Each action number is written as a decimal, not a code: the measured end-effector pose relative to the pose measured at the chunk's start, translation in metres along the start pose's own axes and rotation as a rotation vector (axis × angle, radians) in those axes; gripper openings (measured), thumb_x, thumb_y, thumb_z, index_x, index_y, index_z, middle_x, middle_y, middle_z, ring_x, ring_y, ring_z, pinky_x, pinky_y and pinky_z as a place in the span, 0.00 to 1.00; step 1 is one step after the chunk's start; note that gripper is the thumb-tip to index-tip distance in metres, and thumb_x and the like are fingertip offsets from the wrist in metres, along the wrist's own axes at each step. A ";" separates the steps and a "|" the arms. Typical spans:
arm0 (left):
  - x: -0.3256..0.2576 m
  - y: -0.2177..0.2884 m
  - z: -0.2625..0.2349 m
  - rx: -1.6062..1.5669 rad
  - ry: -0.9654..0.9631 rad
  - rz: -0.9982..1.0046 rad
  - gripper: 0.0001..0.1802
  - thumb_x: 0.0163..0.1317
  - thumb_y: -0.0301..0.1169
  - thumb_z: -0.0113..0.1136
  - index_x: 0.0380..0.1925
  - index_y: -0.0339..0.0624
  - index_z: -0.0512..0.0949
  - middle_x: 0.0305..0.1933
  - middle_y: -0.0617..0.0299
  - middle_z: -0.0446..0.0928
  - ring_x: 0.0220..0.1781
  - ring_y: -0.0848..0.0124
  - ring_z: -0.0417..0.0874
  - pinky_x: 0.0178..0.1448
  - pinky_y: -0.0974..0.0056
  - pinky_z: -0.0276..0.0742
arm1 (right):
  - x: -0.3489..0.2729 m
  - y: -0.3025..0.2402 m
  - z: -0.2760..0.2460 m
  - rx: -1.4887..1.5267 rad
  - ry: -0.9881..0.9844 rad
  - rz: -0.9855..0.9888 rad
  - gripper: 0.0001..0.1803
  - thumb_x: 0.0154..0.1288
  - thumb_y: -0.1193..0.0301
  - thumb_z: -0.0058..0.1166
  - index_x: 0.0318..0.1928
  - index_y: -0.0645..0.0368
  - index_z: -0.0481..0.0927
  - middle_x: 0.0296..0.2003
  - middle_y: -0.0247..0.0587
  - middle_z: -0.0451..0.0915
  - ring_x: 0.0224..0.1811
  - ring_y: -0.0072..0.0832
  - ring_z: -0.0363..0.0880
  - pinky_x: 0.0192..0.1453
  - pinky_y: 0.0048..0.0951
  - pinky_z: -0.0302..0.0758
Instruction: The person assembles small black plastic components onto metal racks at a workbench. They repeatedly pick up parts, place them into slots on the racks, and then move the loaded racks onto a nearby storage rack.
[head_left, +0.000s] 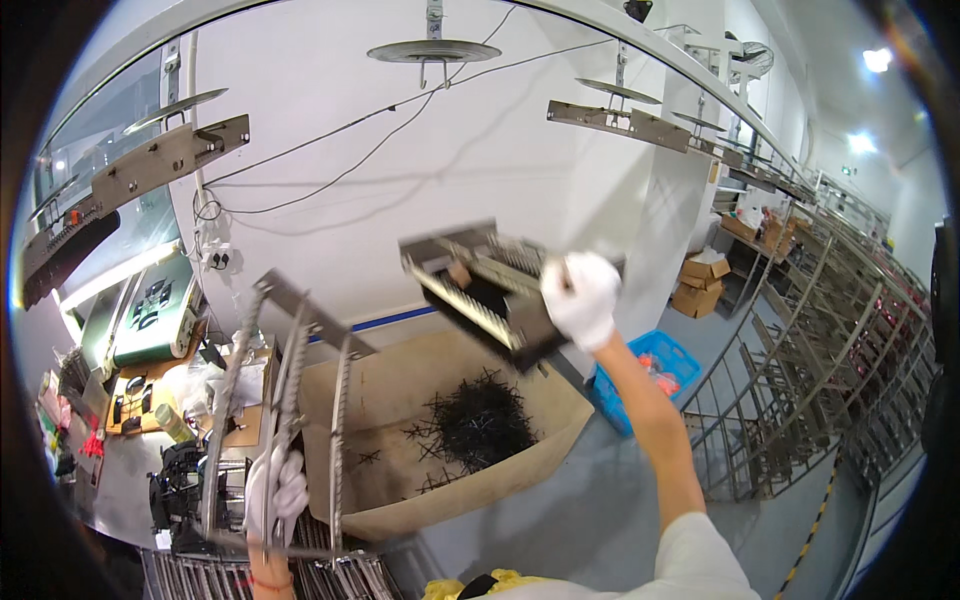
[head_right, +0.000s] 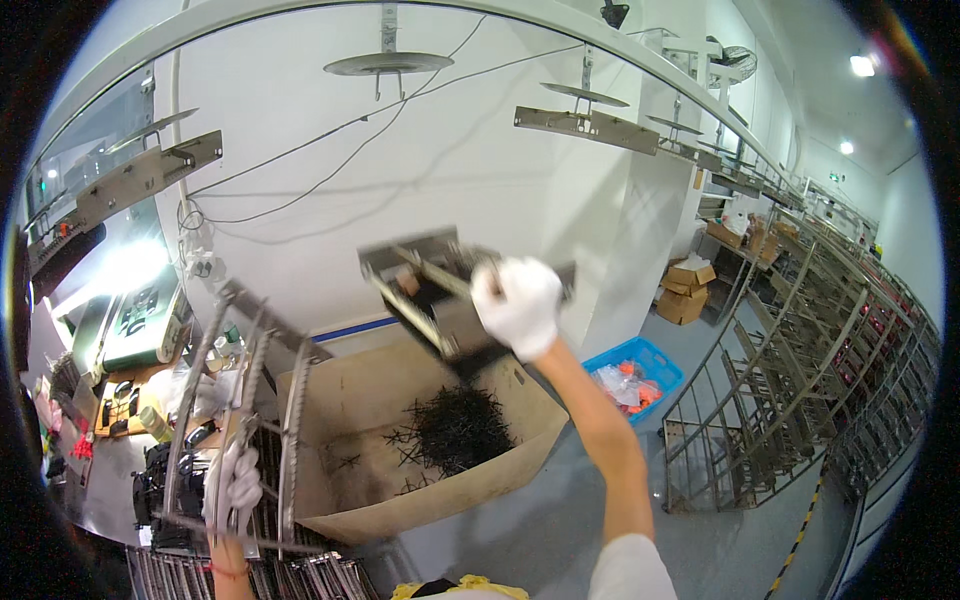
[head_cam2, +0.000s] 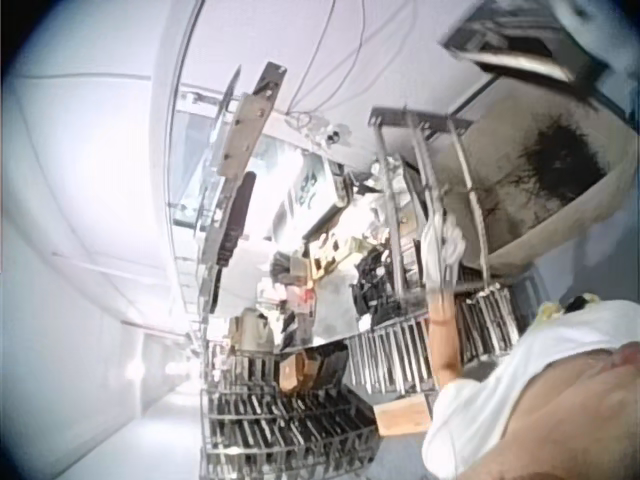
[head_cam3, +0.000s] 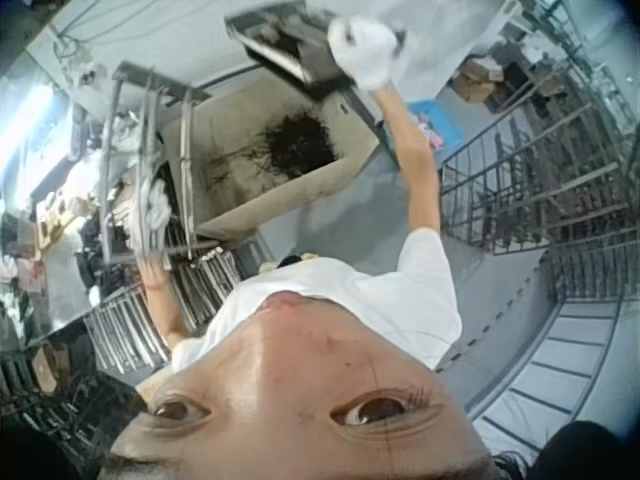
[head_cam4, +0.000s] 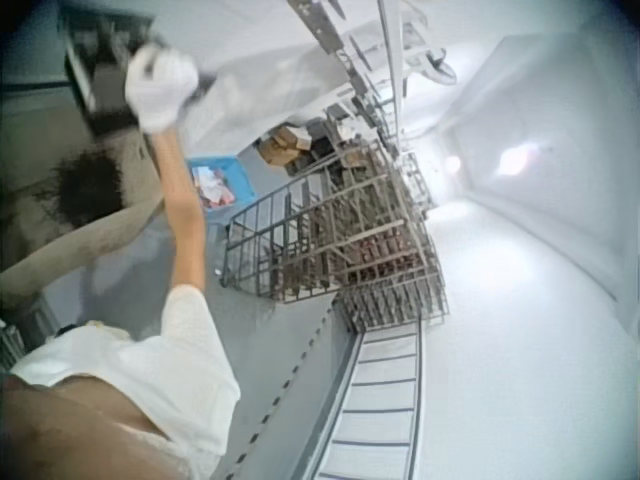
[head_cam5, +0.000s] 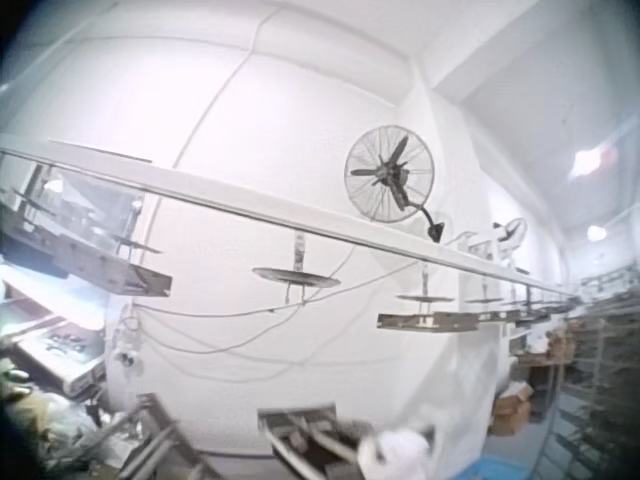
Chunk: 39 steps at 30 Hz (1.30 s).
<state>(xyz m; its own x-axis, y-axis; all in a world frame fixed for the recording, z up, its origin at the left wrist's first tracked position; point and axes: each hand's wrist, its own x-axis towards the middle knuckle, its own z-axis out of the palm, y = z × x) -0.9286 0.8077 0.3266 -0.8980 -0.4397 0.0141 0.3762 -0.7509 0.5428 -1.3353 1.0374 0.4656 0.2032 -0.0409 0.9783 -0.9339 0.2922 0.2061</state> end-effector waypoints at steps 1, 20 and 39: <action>-0.023 0.006 0.009 -0.059 0.156 0.058 0.14 0.79 0.37 0.38 0.39 0.41 0.70 0.18 0.67 0.62 0.09 0.77 0.57 0.11 0.71 0.52 | 0.023 0.004 0.030 0.003 0.052 -0.022 0.19 0.52 0.77 0.59 0.13 0.53 0.64 0.12 0.42 0.67 0.15 0.42 0.68 0.20 0.41 0.66; -0.082 0.009 -0.075 0.106 0.459 0.221 0.14 0.77 0.39 0.44 0.45 0.41 0.73 0.20 0.65 0.68 0.15 0.76 0.66 0.18 0.67 0.61 | 0.227 0.059 0.232 -0.337 0.105 0.099 0.27 0.65 0.57 0.42 0.11 0.52 0.78 0.16 0.45 0.79 0.20 0.46 0.81 0.26 0.47 0.77; -0.351 -0.197 -0.035 0.141 0.895 0.609 0.14 0.78 0.43 0.42 0.33 0.50 0.67 0.18 0.71 0.58 0.09 0.78 0.56 0.10 0.71 0.49 | 0.037 -0.137 0.065 0.848 -0.591 -0.762 0.07 0.50 0.68 0.59 0.33 0.47 0.79 0.25 0.28 0.74 0.23 0.27 0.73 0.24 0.32 0.70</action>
<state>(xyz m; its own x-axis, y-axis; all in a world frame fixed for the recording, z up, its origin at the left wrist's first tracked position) -0.6800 1.0927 0.1857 -0.0573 -0.9608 -0.2714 0.6208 -0.2472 0.7440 -1.2189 0.9338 0.4751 0.8090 -0.4074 0.4237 -0.5784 -0.6800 0.4506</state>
